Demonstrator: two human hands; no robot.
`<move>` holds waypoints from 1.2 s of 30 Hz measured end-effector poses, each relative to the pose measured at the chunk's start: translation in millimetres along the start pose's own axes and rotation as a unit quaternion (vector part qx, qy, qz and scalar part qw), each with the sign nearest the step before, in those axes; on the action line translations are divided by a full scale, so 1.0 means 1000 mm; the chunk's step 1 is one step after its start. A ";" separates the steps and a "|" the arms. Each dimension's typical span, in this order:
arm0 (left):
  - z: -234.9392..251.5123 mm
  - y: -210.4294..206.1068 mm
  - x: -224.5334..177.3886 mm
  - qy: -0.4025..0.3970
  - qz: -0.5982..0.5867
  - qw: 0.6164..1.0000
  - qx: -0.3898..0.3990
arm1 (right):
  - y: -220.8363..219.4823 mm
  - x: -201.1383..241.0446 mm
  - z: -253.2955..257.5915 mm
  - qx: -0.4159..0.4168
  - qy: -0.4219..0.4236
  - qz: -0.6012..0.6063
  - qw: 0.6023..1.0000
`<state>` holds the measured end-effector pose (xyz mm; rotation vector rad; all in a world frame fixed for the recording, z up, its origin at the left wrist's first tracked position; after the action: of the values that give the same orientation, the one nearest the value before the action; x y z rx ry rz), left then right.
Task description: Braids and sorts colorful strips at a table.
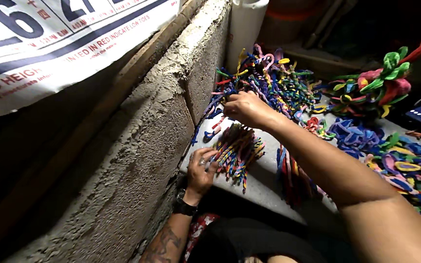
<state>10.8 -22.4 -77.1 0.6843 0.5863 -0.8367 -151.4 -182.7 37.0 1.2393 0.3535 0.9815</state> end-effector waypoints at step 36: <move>0.030 -0.085 -0.051 -0.102 0.315 0.879 0.342 | 0.062 0.020 -0.192 -0.121 -0.072 -0.015 0.990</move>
<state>-80.6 -62.2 -48.0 1.3244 -0.1672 -0.4679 -302.4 -47.0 33.9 1.0734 0.1350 0.8753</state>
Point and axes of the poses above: each hand's wrist, its own z-axis towards the middle knuckle, its own y-axis out of the back of the hand, x = y × z, the point moved 4 cm from there along z, towards the middle knuckle, and after that the axes turned 11 degrees about -x, right-handed, at the moved point
